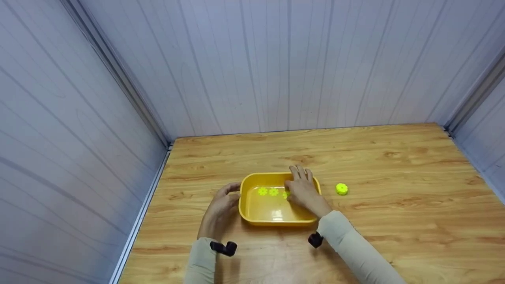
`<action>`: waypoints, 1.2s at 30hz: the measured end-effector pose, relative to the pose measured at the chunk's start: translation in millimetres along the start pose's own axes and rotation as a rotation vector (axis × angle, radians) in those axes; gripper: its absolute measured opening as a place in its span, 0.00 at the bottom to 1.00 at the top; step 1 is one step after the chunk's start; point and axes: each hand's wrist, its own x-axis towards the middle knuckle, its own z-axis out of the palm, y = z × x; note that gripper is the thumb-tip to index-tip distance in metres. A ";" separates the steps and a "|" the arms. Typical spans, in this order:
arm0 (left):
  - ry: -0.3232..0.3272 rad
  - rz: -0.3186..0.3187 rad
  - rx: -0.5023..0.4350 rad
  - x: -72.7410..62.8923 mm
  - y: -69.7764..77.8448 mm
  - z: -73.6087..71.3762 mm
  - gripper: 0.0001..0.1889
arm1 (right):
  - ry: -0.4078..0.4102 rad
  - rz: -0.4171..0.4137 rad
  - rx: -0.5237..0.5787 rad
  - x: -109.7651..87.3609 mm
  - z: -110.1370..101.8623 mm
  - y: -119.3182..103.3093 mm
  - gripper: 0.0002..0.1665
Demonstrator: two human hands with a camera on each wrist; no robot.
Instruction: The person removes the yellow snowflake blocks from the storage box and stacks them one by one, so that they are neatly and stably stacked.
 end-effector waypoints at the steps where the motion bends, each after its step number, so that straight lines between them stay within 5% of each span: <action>1: 0.003 -0.004 -0.005 0.1 0.0 -0.1 0.23 | -0.005 0.003 0.004 0.2 -0.1 0.0 0.13; 18: 0.019 -0.011 0.024 0.0 1.5 0.9 0.24 | -0.023 -0.003 0.003 1.1 -1.3 3.5 0.14; 36: 0.013 -0.010 0.023 -1.1 2.2 0.1 0.24 | 0.140 -0.075 0.144 -3.5 -1.4 7.6 0.10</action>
